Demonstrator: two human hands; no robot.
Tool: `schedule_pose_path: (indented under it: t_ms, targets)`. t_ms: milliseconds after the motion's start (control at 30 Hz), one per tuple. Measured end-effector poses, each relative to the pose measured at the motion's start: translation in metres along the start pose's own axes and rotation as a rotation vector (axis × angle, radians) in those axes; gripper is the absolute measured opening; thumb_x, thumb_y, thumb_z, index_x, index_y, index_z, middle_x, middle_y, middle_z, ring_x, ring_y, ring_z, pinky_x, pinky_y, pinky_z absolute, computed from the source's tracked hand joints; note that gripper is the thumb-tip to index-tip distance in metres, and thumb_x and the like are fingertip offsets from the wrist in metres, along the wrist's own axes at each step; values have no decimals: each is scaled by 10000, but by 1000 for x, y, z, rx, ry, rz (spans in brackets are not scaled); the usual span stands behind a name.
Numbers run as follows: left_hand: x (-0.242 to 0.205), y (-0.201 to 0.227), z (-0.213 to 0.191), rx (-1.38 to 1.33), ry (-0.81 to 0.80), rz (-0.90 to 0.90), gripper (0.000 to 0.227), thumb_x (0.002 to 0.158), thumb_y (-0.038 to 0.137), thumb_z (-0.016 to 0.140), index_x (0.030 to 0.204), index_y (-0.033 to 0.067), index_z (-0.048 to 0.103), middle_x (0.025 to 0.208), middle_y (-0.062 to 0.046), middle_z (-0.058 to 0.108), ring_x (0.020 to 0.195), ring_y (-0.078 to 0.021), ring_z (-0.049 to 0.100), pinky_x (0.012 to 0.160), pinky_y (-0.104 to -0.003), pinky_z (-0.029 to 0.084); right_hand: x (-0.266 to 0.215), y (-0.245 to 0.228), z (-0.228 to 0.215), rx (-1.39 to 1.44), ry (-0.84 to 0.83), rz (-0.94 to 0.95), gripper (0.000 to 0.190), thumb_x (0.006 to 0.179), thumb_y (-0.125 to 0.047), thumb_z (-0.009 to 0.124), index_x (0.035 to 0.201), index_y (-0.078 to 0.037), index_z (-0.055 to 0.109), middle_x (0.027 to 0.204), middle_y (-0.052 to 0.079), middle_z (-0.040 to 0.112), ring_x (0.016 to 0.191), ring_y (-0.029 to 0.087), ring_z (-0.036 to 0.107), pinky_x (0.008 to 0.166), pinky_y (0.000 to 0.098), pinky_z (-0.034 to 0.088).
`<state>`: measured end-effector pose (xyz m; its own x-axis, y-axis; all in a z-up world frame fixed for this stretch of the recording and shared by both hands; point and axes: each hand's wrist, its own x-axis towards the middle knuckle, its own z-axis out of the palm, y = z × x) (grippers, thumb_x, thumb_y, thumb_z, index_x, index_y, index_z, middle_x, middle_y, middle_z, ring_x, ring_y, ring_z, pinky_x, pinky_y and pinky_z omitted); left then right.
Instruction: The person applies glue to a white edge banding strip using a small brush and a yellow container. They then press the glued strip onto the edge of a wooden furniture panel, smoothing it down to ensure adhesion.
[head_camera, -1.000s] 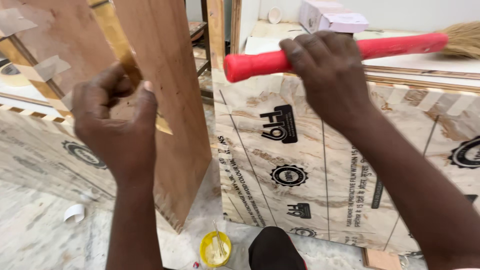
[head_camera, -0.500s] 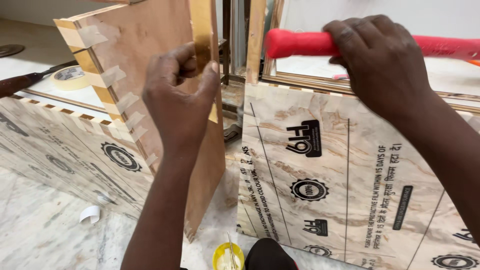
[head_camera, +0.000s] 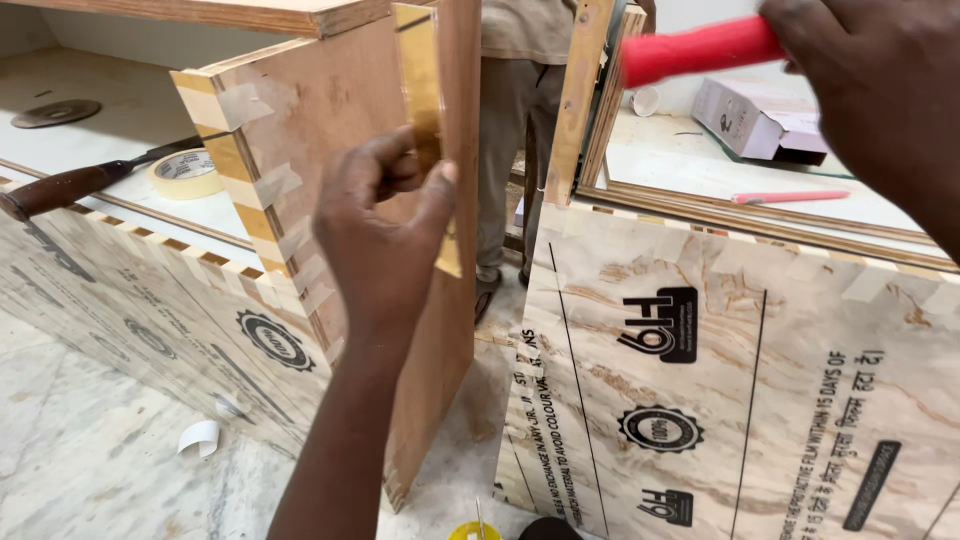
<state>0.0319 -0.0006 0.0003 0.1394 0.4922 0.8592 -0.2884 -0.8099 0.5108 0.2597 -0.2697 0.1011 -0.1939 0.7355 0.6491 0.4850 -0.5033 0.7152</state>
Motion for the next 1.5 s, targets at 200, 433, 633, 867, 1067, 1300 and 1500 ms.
schedule_pose_path:
  t_ms: [200, 433, 633, 867, 1067, 1300, 1500]
  targets:
    - [9, -1, 45, -28, -11, 30, 326, 894, 84, 830, 1184, -4, 712, 1027, -69, 672, 927, -146, 693, 870, -288, 611, -61, 57, 88, 118, -63, 56, 174, 1015, -57, 728, 1180, -16, 688, 1056, 139, 713, 943, 271, 716, 863, 344, 582]
    - [21, -10, 87, -35, -58, 5, 315, 904, 146, 833, 1170, 20, 721, 997, -50, 666, 877, -137, 678, 822, -285, 604, -165, 99, 166, 400, -304, 268, 171, 1036, 44, 659, 1204, 77, 669, 977, 218, 704, 891, 301, 726, 896, 389, 610]
    - [28, -15, 122, -13, -65, 82, 330, 925, 209, 801, 1193, 52, 689, 1028, -34, 658, 884, -113, 701, 834, -283, 633, -133, 35, 141, 297, -460, 454, 427, 825, -94, 733, 1223, 57, 713, 1072, 261, 720, 837, 329, 742, 756, 382, 618]
    - [24, -23, 157, 88, 47, 163, 301, 914, 296, 813, 982, 60, 638, 922, -61, 650, 796, -231, 687, 723, -401, 569, -31, -89, 79, 877, -144, 373, 167, 949, -145, 842, 1033, -33, 751, 954, 96, 737, 818, 194, 727, 713, 323, 580]
    - [17, -39, 172, 163, 87, 206, 394, 893, 412, 795, 885, 55, 631, 820, -100, 661, 775, -287, 672, 707, -457, 539, 7, -135, 100, 1043, -47, 486, 215, 931, -102, 896, 1039, 0, 741, 924, 97, 753, 792, 163, 739, 696, 305, 587]
    - [13, -59, 181, 202, 10, 172, 372, 813, 362, 772, 631, 88, 597, 482, -20, 539, 432, -229, 562, 507, -412, 476, 5, -142, 112, 1159, 12, 485, 144, 914, 21, 832, 1000, 33, 717, 925, 113, 762, 840, 140, 753, 720, 267, 610]
    - [0, -80, 193, 61, -4, 216, 284, 835, 250, 736, 615, 135, 599, 462, 43, 526, 404, -106, 520, 466, -310, 448, 7, -142, 112, 1130, 54, 385, 133, 943, 58, 835, 992, 46, 712, 987, 121, 769, 886, 162, 758, 747, 265, 603]
